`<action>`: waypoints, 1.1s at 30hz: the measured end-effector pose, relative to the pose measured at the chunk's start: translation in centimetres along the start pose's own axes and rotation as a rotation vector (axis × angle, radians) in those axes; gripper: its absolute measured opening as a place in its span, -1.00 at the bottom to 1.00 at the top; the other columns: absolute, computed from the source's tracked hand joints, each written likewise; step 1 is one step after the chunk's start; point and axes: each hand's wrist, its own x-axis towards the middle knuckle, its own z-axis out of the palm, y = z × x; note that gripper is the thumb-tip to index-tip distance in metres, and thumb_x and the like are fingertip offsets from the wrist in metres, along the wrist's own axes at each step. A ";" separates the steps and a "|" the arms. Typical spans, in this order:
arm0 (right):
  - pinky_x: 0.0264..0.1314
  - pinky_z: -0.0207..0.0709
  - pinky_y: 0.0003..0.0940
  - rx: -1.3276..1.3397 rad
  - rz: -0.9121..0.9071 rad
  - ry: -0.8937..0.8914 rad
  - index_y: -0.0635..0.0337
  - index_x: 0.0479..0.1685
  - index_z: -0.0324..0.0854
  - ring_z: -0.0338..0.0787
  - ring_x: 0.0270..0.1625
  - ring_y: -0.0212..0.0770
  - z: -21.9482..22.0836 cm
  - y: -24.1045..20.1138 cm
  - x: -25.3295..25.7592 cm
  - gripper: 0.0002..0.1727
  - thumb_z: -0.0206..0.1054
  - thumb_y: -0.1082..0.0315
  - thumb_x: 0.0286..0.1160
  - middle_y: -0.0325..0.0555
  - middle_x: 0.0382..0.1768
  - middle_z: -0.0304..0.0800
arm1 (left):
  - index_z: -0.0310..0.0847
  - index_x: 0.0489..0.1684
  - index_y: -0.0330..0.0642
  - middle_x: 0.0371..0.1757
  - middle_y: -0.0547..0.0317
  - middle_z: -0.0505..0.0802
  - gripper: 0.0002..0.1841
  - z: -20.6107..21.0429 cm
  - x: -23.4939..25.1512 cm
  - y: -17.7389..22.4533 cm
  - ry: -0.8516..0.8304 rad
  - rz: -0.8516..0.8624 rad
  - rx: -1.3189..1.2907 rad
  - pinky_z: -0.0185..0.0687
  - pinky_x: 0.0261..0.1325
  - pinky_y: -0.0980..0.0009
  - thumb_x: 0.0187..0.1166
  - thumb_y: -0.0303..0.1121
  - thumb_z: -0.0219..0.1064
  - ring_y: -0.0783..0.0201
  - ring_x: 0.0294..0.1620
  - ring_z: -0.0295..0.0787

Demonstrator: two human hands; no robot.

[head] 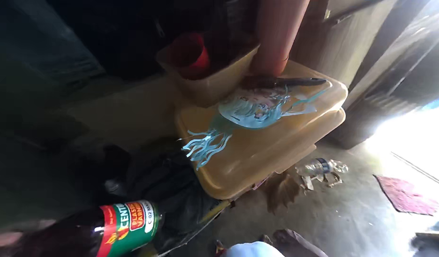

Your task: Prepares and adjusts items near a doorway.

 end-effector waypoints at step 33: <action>0.62 0.52 -0.36 0.477 -1.241 0.830 0.34 0.68 0.27 0.62 0.50 -0.37 -11.4 -7.9 -16.8 -0.09 0.05 -0.33 0.70 -0.10 0.48 0.62 | 0.59 0.21 -0.23 -0.01 0.17 0.82 -0.44 45.2 1.6 15.6 -0.516 -0.015 -0.955 0.76 0.17 0.34 0.84 0.10 -0.07 0.33 0.04 0.79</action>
